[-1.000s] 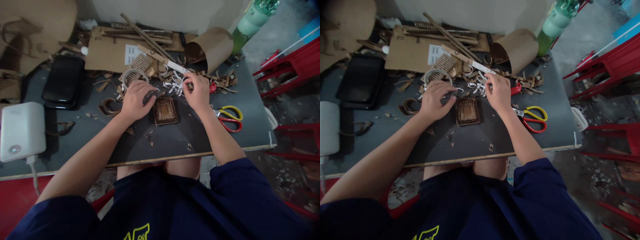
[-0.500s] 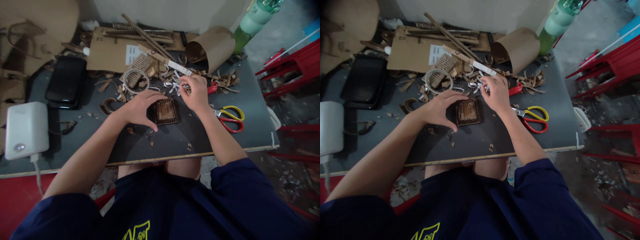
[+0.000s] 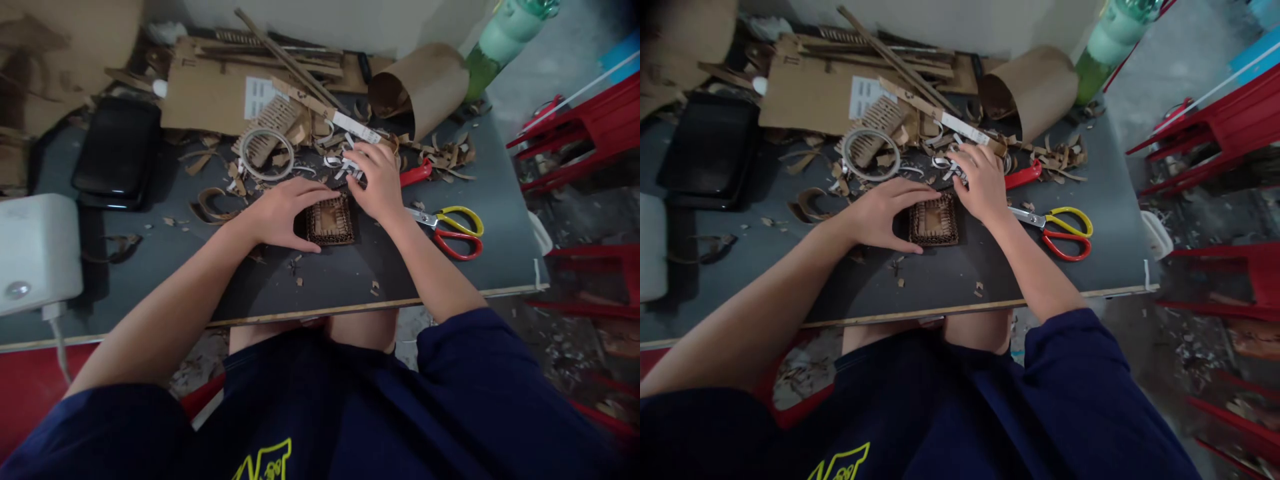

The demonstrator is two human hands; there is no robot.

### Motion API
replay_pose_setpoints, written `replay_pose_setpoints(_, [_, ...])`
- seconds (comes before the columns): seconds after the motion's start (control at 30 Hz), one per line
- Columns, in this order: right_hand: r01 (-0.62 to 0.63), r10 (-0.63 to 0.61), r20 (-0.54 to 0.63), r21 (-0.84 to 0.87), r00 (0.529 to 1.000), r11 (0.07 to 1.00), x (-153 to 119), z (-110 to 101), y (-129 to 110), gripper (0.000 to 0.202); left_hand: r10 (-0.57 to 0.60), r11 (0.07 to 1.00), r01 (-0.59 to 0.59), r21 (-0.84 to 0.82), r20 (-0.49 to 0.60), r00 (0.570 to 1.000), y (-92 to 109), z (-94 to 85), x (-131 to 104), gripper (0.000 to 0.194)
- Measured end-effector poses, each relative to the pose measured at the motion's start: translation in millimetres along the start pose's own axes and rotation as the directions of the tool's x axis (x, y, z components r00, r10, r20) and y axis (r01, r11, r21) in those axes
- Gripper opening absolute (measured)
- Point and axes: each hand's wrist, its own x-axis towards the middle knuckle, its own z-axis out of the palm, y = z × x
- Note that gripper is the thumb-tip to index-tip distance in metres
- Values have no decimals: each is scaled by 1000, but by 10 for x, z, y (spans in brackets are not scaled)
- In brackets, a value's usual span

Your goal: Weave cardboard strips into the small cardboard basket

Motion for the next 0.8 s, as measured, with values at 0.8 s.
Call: replay_pose_setpoints(0.8, [375, -291, 342, -211, 894, 903, 1637, 193, -592, 35, 59, 998, -60, 2, -117, 991, -124, 68, 1, 71])
